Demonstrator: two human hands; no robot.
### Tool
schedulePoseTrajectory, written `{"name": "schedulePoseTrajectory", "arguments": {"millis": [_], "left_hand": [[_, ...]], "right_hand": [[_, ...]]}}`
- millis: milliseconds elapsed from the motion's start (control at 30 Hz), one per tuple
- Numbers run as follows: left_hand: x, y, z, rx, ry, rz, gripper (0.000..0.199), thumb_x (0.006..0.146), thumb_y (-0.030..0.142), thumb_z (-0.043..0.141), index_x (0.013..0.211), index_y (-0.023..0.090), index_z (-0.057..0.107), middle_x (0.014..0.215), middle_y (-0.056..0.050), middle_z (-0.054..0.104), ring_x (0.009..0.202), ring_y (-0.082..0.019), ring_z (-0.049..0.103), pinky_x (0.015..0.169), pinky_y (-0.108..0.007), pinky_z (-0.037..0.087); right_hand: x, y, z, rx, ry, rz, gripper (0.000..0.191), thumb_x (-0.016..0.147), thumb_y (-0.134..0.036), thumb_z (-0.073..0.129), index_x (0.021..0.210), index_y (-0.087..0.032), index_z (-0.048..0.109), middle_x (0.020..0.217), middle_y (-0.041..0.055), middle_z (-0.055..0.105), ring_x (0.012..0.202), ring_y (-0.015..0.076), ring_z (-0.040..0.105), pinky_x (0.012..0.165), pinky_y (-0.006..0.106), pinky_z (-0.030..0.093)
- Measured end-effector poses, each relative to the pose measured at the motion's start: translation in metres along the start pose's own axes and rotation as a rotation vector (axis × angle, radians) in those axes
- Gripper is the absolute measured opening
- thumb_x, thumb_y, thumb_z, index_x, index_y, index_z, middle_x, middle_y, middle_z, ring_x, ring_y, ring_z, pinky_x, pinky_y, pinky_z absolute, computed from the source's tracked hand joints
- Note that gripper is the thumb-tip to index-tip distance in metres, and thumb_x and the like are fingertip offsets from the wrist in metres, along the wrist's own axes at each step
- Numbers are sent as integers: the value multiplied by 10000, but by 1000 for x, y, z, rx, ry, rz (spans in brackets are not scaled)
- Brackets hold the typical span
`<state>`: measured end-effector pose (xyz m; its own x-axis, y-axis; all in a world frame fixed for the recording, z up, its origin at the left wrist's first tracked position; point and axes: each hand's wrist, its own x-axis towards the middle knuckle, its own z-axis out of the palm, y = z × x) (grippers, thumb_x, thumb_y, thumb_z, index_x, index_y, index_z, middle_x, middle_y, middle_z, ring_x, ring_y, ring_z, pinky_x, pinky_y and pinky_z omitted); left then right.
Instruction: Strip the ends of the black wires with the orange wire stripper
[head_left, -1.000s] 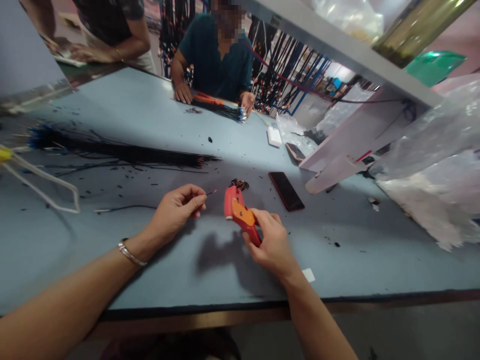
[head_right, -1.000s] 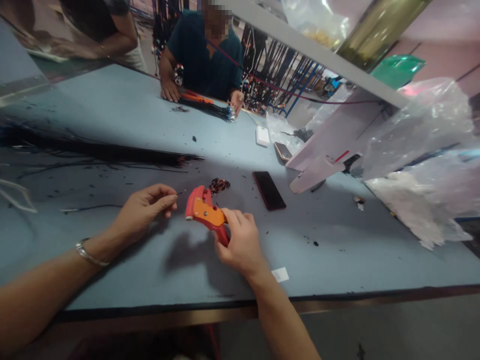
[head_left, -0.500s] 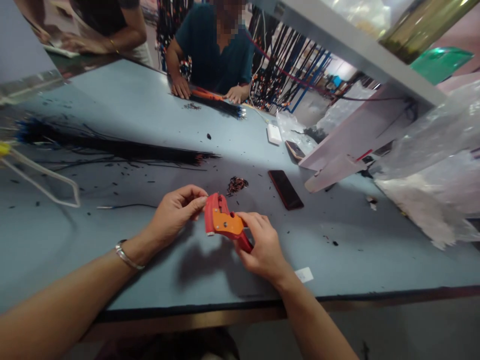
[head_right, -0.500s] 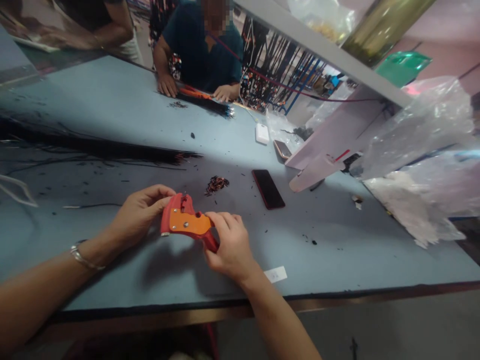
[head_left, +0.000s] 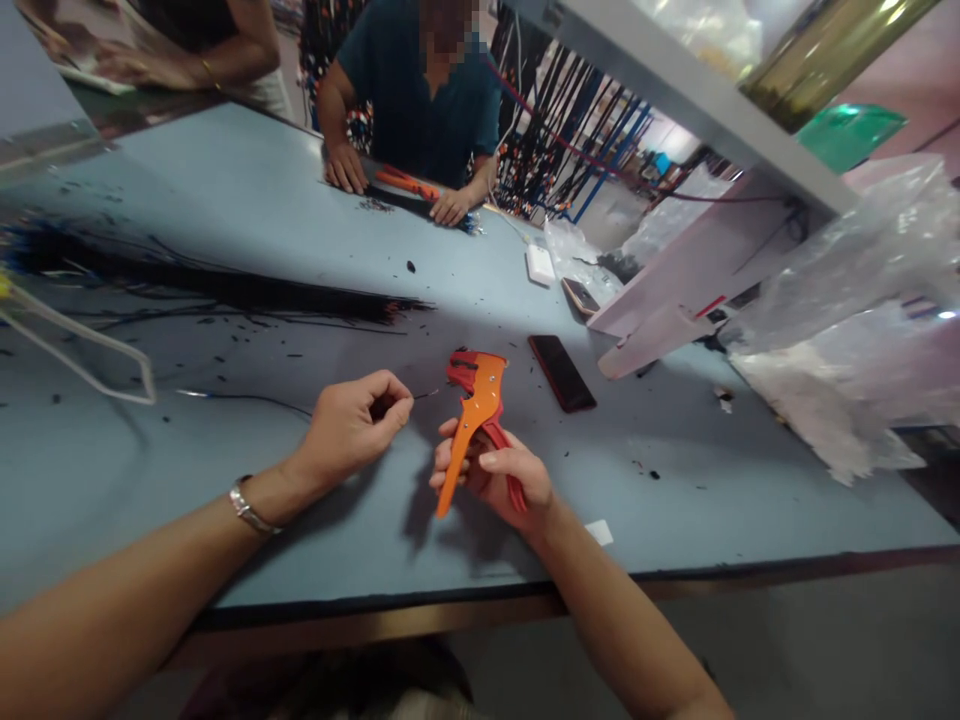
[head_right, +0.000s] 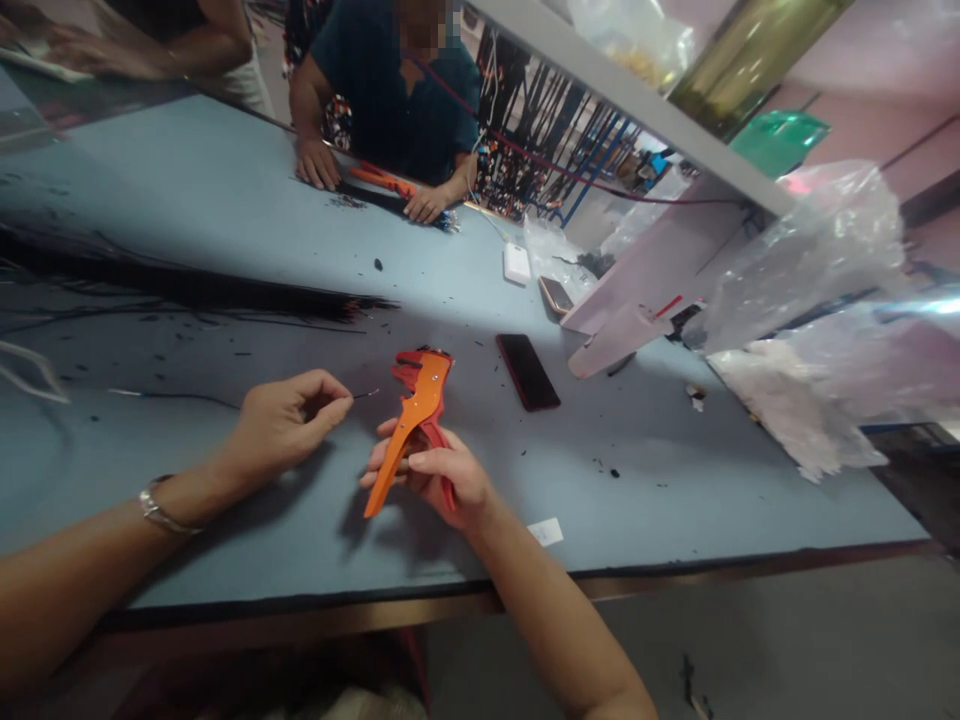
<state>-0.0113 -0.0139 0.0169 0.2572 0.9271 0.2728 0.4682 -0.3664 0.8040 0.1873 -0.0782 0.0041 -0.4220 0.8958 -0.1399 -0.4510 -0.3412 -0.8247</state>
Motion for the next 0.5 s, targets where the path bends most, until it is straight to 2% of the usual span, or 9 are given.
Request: {"name": "schedulePoseTrajectory", "arguments": {"millis": [133,300,400,500], "left_hand": [[1,0,0,-52,-57,-39,189,759,335,546,666,181,603,550,30,573,489,-100,458,501,-209,358],[0,2,0,-102,-100,-75,197,752,331,537,670,167,607,546,32,550,494,-95,437,489,-202,339],[0,5,-1,-132,-112,-94,187,738,322,538,645,166,583,535,38,521,493,-91,417,490,-201,329],[0,5,-2,-168,-122,-112,174,728,314,550,633,170,565,519,48,482,491,-91,397,489,-200,325]], "right_hand": [[4,3,1,-89,-30,-37,392,733,-239,651,1099,-143,551,882,62,669,753,216,693,722,379,556],[3,3,0,-246,-31,-27,413,746,-278,695,1105,-155,534,909,62,663,781,209,680,747,383,552],[-2,-4,7,-486,34,-48,385,753,-291,673,1090,-167,535,892,53,651,772,193,648,705,336,531],[-6,-14,18,-838,98,-121,240,767,-287,602,976,-177,560,816,30,637,683,167,594,660,307,488]]}}
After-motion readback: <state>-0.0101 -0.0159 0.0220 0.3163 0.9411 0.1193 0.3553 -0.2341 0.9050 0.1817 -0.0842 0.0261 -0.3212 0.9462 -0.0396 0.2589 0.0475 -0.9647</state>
